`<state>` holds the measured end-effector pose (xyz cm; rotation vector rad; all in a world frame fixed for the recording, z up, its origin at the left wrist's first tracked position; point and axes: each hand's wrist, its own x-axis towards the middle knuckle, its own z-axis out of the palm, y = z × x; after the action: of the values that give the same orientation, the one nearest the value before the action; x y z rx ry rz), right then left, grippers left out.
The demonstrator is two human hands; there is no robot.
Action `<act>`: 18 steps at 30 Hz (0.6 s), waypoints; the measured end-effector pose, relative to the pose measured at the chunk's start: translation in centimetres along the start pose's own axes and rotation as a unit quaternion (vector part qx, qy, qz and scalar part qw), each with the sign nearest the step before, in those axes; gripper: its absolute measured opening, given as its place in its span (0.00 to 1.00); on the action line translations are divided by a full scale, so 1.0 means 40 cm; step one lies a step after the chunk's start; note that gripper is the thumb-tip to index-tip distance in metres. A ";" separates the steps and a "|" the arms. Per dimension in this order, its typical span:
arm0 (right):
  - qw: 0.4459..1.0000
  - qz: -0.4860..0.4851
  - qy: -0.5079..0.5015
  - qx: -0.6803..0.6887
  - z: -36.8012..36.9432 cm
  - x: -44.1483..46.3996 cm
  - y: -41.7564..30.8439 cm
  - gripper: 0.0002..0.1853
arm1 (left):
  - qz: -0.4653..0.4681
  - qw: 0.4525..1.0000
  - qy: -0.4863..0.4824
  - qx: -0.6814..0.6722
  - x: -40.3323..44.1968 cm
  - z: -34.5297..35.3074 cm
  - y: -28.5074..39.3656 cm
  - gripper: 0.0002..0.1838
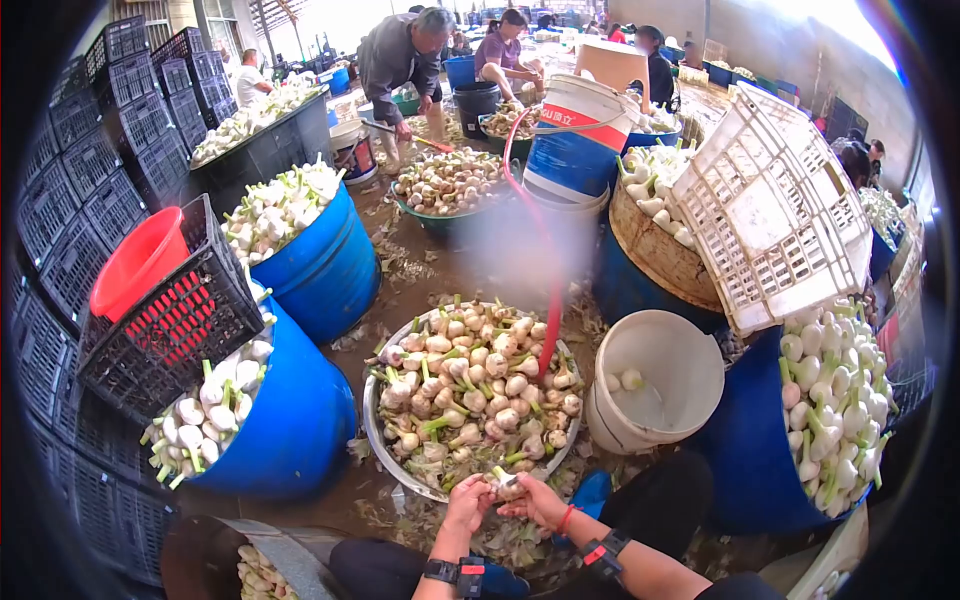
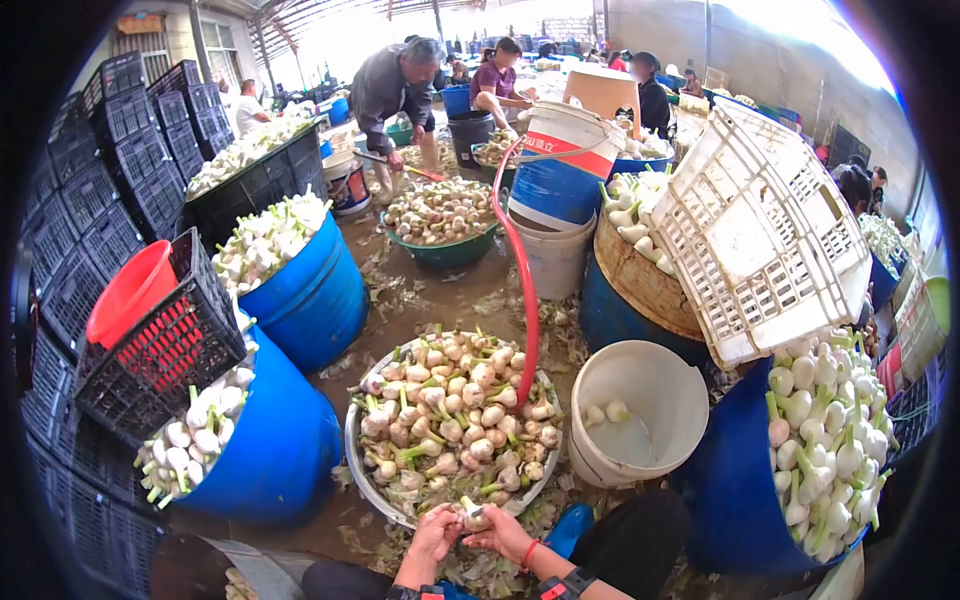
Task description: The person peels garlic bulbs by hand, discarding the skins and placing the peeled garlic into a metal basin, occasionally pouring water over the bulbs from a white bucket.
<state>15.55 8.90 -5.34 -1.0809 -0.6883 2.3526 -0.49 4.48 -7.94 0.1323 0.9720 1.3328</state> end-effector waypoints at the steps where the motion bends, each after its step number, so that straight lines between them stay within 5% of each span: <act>1: 0.998 0.036 -0.019 0.048 -0.003 -0.009 -0.005 0.19 | -0.017 1.000 0.020 0.002 -0.028 0.046 0.026 0.06; 2: 0.992 0.073 -0.038 0.096 -0.003 -0.015 -0.007 0.18 | -0.017 1.000 0.019 0.004 -0.048 0.078 0.034 0.06; 3: 0.999 0.007 -0.024 -0.042 0.001 -0.008 0.016 0.18 | -0.010 0.996 0.061 0.071 -0.063 0.106 0.034 0.07; 4: 0.999 0.007 -0.025 -0.043 -0.017 0.005 0.028 0.18 | -0.002 0.985 0.103 0.138 -0.069 0.120 0.030 0.07; 7: 0.938 0.155 -0.253 0.177 -0.081 0.030 0.029 0.21 | 0.017 0.999 0.004 0.047 -0.067 0.084 0.009 0.12; 8: 0.938 0.157 -0.252 0.177 -0.056 0.012 0.007 0.21 | 0.035 0.998 -0.044 0.039 -0.070 0.078 0.007 0.11; 10: 0.982 0.174 -0.049 0.047 0.001 -0.025 -0.008 0.22 | 0.030 0.994 -0.030 0.096 -0.074 0.079 0.003 0.10; 11: 0.996 0.077 -0.029 0.018 0.000 -0.026 0.013 0.18 | 0.029 0.988 -0.018 0.153 -0.073 0.082 0.005 0.09; 15: 0.971 -0.016 -0.115 -0.211 0.002 -0.038 -0.034 0.22 | 0.016 1.000 -0.002 -0.020 -0.074 0.055 0.005 0.11; 18: 0.986 0.006 -0.130 -0.105 0.006 -0.028 -0.016 0.24 | 0.072 0.996 0.049 0.004 -0.072 0.072 -0.003 0.14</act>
<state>16.13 8.67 -4.18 -0.8679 -1.0471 2.5015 1.72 3.23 -4.73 0.1456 1.0662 1.4786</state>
